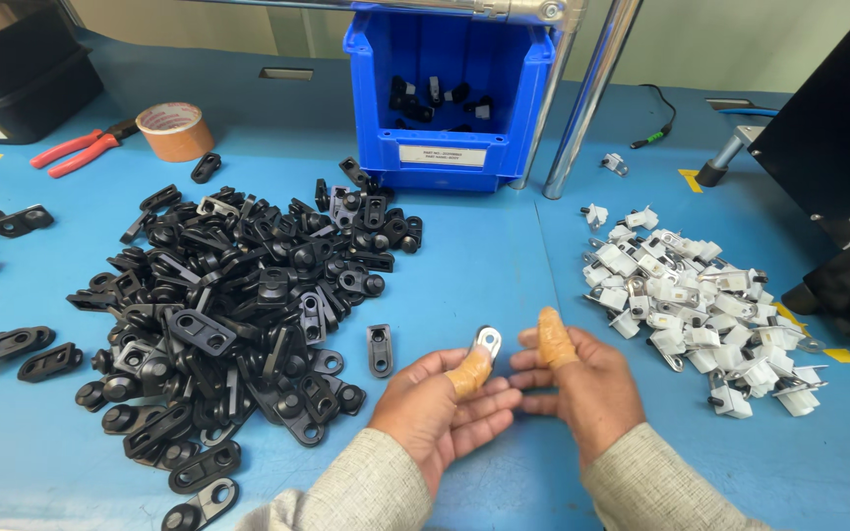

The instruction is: The person picks a black plastic bracket from a pile on the workbench, fits a white plastic clip piece onto it by hand, and tosses the assembled part into a blue bin, repeating this cycle continuously. The person wears finger cots and works through the piles of black and white components one at a time.

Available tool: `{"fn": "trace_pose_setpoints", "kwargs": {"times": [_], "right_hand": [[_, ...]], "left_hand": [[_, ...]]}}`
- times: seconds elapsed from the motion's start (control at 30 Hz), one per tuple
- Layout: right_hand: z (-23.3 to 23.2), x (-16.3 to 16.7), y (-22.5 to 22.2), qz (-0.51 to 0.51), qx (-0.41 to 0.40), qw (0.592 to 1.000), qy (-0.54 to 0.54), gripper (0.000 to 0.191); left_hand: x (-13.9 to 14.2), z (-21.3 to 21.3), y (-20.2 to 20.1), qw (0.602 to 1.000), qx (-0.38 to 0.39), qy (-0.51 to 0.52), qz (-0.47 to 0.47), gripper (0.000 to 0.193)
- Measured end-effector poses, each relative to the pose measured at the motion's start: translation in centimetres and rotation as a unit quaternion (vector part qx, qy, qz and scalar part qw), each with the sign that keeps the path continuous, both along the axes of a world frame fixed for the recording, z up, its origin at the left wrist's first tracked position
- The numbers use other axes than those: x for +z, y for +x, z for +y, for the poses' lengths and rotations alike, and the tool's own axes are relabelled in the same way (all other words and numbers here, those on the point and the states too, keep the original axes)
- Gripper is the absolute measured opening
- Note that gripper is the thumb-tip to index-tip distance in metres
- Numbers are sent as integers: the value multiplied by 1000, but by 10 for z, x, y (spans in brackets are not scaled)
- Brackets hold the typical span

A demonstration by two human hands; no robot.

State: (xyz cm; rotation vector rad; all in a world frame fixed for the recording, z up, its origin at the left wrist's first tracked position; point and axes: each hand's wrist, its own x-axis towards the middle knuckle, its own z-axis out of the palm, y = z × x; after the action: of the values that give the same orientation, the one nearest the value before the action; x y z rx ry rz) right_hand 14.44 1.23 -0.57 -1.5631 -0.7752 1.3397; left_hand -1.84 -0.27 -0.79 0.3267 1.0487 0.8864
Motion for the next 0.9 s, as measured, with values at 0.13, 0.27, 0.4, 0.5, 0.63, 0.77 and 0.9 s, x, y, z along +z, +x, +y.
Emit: {"fn": "trace_pose_setpoints", "kwargs": {"times": [0.13, 0.27, 0.4, 0.5, 0.63, 0.77, 0.9], "right_hand": [[-7, -13, 1, 80, 29, 996, 6, 32], [-4, -21, 7, 146, 46, 988, -25, 25], [6, -23, 2, 141, 38, 989, -38, 24], [9, -22, -8, 86, -13, 995, -50, 21], [4, -20, -8, 123, 9, 992, -41, 22], [8, -22, -10, 112, 1, 993, -44, 13], [12, -25, -23, 19, -31, 999, -14, 15]], "left_hand": [[4, -2, 7, 998, 17, 0, -68, 26], [6, -4, 15, 998, 18, 13, -62, 23], [12, -5, 19, 999, 30, -5, -11, 20], [18, -4, 21, 999, 50, -18, 12, 21], [21, -5, 21, 998, 54, -26, 4, 28], [16, -4, 22, 998, 63, -6, 9, 29], [9, 0, 26, 996, 78, 10, 49, 22]]}}
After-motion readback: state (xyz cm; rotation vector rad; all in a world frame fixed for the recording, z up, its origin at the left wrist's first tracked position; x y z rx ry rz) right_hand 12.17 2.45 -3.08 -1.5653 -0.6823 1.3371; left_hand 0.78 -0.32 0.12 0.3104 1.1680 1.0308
